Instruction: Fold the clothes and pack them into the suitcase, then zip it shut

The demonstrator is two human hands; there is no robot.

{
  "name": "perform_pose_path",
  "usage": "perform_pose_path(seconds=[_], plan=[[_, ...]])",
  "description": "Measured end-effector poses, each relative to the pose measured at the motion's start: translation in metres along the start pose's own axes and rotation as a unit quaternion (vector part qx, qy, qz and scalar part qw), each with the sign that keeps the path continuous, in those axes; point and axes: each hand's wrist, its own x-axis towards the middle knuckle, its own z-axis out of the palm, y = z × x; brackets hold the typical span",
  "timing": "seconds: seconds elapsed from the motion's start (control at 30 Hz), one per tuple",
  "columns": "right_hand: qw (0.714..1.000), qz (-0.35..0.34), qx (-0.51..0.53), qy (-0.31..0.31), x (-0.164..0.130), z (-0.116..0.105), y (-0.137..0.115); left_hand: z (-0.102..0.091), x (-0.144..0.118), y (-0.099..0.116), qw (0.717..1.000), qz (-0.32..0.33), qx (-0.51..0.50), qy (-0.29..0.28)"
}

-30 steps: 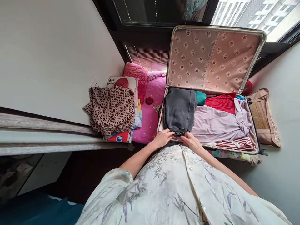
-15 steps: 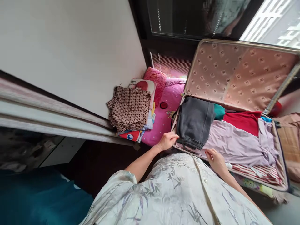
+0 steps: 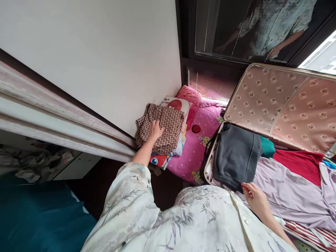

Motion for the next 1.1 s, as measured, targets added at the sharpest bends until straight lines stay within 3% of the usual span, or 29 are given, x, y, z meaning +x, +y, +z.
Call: perform_pose_path(seconds=[0.17, 0.33, 0.47, 0.63, 0.83, 0.97, 1.1], plan=[[0.999, 0.036, -0.004, 0.020, -0.002, 0.011, -0.012, -0.002, 0.071, 0.021, 0.993, 0.094, 0.036, -0.062], [0.994, 0.091, 0.011, 0.062, -0.020, 0.024, -0.021, 0.006, 0.121, 0.050, 0.979, 0.154, 0.060, -0.118], [0.989, 0.119, 0.015, 0.086, -0.036, 0.032, -0.028, 0.013, 0.150, 0.063, 0.966, 0.161, 0.105, -0.171], [0.987, 0.133, -0.008, 0.086, -0.045, 0.030, -0.037, 0.018, 0.175, 0.064, 0.943, 0.146, 0.193, -0.229], [0.989, 0.096, -0.040, 0.103, -0.027, 0.017, -0.046, 0.017, 0.165, 0.070, 0.921, 0.164, 0.242, -0.257], [0.993, 0.053, -0.022, 0.102, 0.001, 0.007, -0.065, 0.007, 0.126, 0.073, 0.923, 0.182, 0.244, -0.237], [0.999, 0.001, 0.017, 0.048, 0.058, 0.009, -0.101, -0.023, 0.072, 0.070, 0.933, 0.207, 0.225, -0.190]])
